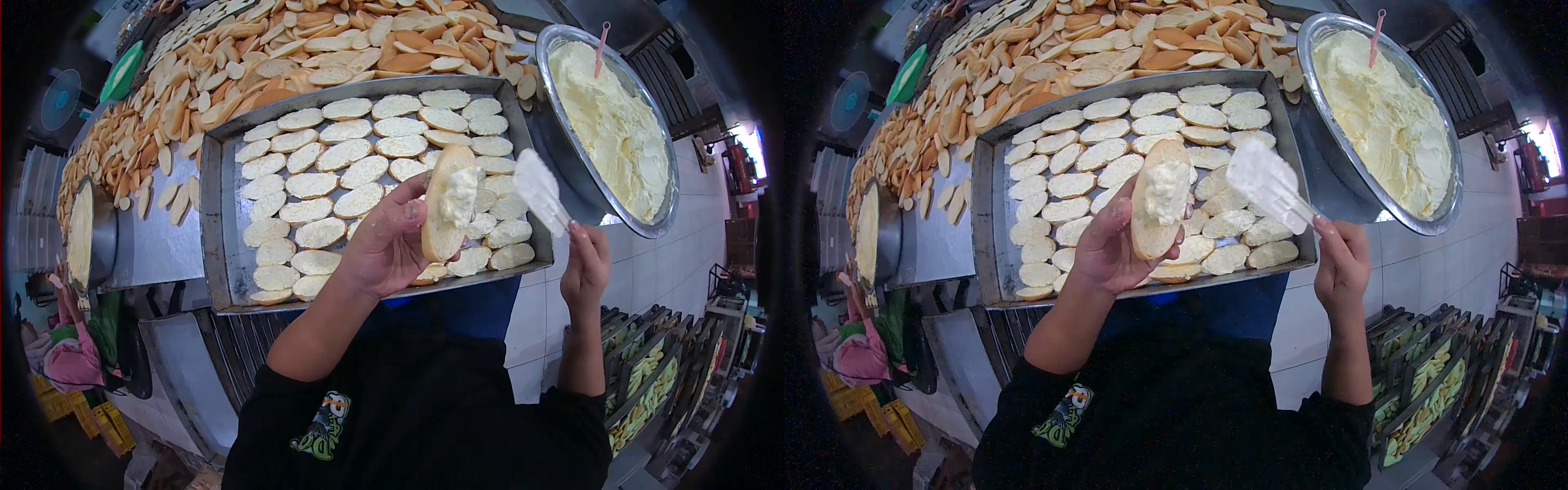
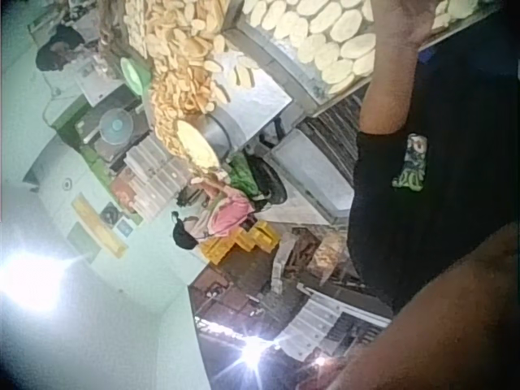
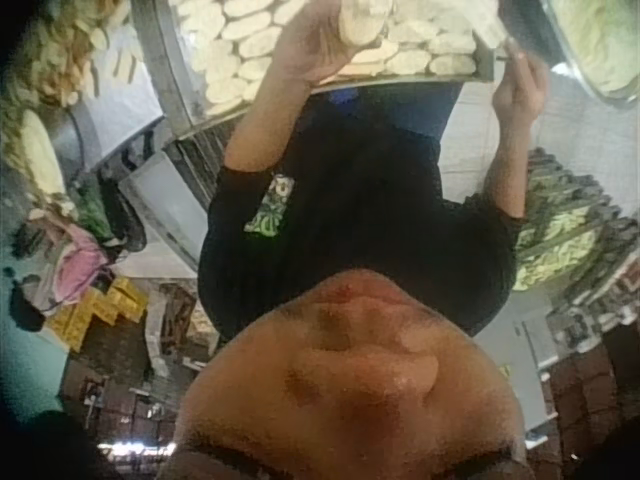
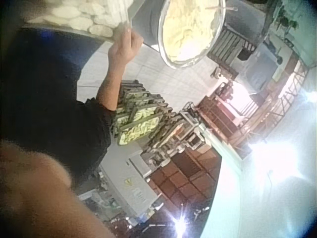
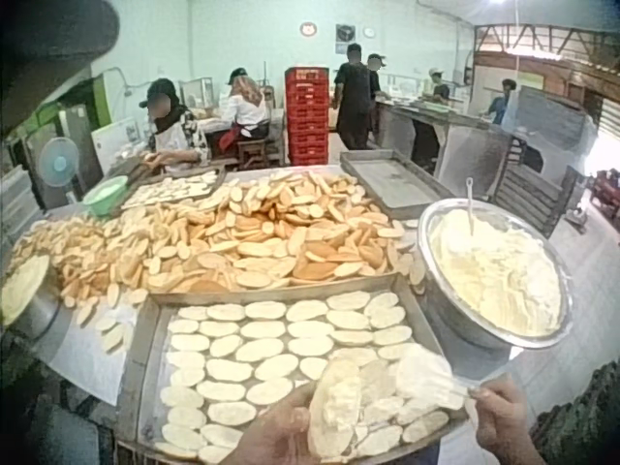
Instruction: Apply butter or spread to bread slices and arrange them on a baking tray.
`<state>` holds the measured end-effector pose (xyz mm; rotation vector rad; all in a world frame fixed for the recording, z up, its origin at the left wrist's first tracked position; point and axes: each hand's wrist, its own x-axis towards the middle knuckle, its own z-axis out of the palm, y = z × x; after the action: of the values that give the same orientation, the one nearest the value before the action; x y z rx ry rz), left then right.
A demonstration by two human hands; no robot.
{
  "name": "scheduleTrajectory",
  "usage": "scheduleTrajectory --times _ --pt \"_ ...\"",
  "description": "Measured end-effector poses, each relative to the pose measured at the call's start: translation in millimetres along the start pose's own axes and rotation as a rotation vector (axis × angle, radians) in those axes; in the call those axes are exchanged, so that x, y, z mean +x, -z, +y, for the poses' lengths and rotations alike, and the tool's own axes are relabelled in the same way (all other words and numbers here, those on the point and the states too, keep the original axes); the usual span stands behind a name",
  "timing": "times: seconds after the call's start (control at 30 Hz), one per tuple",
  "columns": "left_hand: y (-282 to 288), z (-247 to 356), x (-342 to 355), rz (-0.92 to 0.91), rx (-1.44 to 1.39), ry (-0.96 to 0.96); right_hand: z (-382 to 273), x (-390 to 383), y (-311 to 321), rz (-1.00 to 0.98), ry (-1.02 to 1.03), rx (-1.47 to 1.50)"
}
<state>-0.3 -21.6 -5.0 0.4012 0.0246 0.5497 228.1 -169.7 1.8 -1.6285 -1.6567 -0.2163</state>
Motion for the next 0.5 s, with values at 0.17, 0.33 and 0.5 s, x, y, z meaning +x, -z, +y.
scheduleTrajectory --times 0.17,0.33,0.5 --pt "-2 -10 0 0.107 0.098 0.031 -16 4 -16 0.095 0.032 0.123" --pt "-9 -10 1 0.184 0.032 0.017 -20 9 -21 0.001 0.075 0.096" --pt "-1 -15 -2 0.133 -0.05 0.054 -18 4 -31 0.094 0.163 -0.192"
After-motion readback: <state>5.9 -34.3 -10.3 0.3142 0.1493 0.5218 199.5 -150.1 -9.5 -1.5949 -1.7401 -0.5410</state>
